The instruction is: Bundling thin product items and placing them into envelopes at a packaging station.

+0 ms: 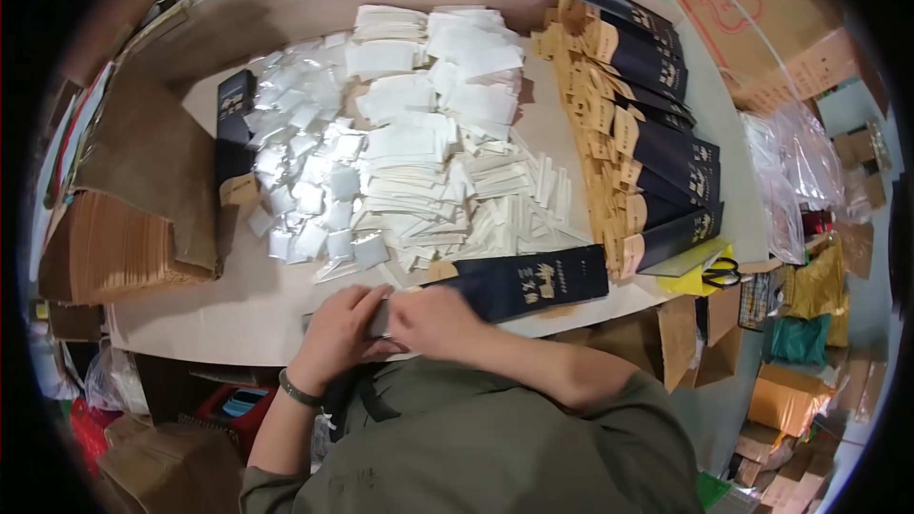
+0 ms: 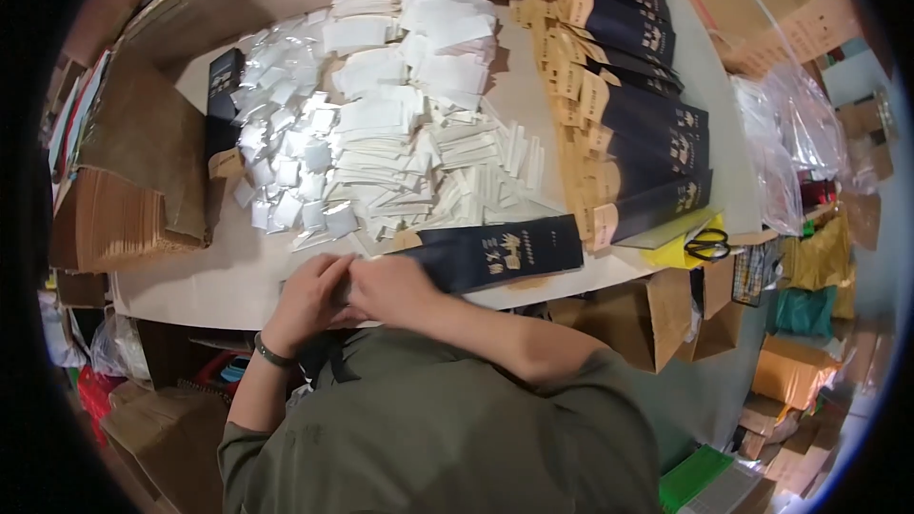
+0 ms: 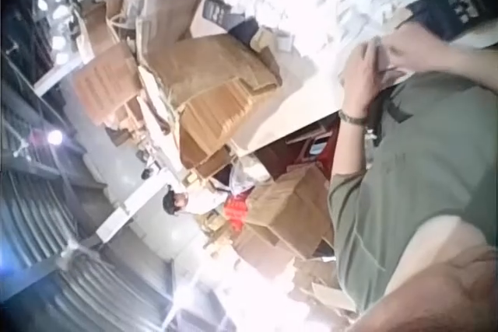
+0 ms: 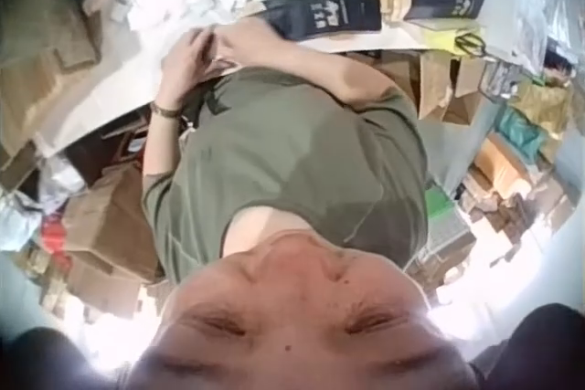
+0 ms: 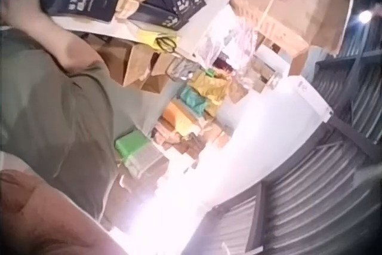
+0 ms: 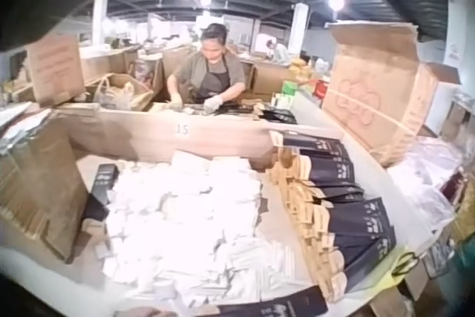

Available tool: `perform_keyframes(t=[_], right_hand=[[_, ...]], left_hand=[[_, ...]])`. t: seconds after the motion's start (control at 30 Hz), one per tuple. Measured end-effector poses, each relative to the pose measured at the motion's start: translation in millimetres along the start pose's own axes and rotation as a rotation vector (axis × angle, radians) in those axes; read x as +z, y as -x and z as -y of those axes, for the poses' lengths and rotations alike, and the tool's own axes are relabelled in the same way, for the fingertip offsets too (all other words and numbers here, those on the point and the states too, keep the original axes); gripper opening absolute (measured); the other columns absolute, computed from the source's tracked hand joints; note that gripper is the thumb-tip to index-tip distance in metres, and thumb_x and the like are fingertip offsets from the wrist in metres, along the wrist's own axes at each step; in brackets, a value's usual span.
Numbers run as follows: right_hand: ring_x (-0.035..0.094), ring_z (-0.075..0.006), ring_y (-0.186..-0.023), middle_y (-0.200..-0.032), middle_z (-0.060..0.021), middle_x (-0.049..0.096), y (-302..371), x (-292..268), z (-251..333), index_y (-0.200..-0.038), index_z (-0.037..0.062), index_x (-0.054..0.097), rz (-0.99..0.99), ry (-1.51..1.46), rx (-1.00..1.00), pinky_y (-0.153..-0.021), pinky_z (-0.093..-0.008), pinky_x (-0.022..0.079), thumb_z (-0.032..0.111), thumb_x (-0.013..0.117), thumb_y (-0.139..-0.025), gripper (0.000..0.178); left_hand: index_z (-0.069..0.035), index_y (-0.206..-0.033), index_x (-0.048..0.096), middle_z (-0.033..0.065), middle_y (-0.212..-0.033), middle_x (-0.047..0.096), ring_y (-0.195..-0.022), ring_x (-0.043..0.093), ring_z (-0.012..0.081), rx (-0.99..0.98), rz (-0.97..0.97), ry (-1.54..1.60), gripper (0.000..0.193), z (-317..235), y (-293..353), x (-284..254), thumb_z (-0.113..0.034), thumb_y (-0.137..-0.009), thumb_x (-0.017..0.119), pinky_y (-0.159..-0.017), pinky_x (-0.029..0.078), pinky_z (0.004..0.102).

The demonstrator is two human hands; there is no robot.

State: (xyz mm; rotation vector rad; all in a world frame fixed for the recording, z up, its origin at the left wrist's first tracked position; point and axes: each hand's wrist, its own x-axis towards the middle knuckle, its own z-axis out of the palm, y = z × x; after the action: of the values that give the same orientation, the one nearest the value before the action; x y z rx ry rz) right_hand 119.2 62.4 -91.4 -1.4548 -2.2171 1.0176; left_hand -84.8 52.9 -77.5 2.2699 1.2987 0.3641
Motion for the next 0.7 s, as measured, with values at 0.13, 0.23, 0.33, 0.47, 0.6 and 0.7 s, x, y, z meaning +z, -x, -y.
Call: perform_keyframes(t=[0.13,0.23,0.33,0.47,0.6,0.7], right_hand=[[0.064,-0.0397,-0.083,-0.086,-0.0202,0.067,-9.7,-86.3,-72.9,-0.091,0.0041,0.064,-0.26,0.152,0.266,-0.074,-0.0471,0.051,0.025,0.063,-0.085,0.022],[0.062,-0.0315,-0.068,-0.075,-0.0154,0.064,5.4,-120.5,-138.9,-0.09,0.0008,0.062,-0.033,0.158,0.375,-0.064,-0.0356,0.049,0.018,0.071,-0.082,0.021],[0.062,-0.0267,-0.064,-0.073,-0.0133,0.064,2.6,-110.3,-136.4,-0.094,0.0005,0.062,-0.202,0.174,0.228,-0.062,-0.0329,0.049,0.016,0.07,-0.083,0.021],[0.064,-0.0264,-0.068,-0.075,-0.0136,0.065,-18.8,-111.1,-107.2,-0.101,0.0018,0.063,-0.412,0.17,0.161,-0.064,-0.0341,0.049,0.015,0.068,-0.086,0.02],[0.065,-0.0325,-0.079,-0.085,-0.0162,0.067,-80.0,-113.7,-71.4,-0.107,0.004,0.066,-0.359,0.132,-0.12,-0.072,-0.0383,0.051,0.013,0.065,-0.088,0.021],[0.064,-0.0336,-0.087,-0.089,-0.0167,0.067,-134.7,-112.7,-57.7,-0.099,0.0039,0.067,-0.348,0.238,-0.308,-0.076,-0.0423,0.051,0.013,0.064,-0.087,0.015]], left_hand=[[-0.006,-0.126,0.058,0.0171,-0.121,0.059,-0.11,0.057,0.0364,-0.157,-0.215,-0.103,0.069,37.3,-1.5,-3.0,-0.03,-0.067,0.086,-0.091,0.048,0.0421],[-0.007,-0.121,0.061,0.016,-0.115,0.061,-0.107,0.058,0.0364,-0.139,-0.336,-0.087,0.057,47.2,-34.3,-9.7,-0.023,-0.071,0.083,-0.089,0.049,0.0414],[-0.007,-0.109,0.064,0.0144,-0.106,0.063,-0.098,0.06,0.0364,-0.07,-0.255,-0.076,0.043,43.8,-51.8,-1.8,-0.013,-0.069,0.079,-0.084,0.05,0.0411],[-0.005,-0.094,0.063,0.0115,-0.091,0.063,-0.09,0.061,0.0336,-0.121,-0.313,-0.05,0.023,59.4,-50.5,4.2,-0.005,-0.072,0.072,-0.078,0.05,0.0403],[-0.005,-0.086,0.061,0.0106,-0.079,0.061,-0.081,0.06,0.0326,-0.232,-0.449,0.184,0.012,43.7,-44.2,-14.7,-0.001,-0.076,0.067,-0.072,0.049,0.039],[-0.008,-0.081,0.058,0.0129,-0.077,0.059,-0.077,0.058,0.035,-0.166,-0.245,0.121,0.006,36.8,-20.2,-32.2,-0.004,-0.078,0.063,-0.067,0.046,0.0426]])
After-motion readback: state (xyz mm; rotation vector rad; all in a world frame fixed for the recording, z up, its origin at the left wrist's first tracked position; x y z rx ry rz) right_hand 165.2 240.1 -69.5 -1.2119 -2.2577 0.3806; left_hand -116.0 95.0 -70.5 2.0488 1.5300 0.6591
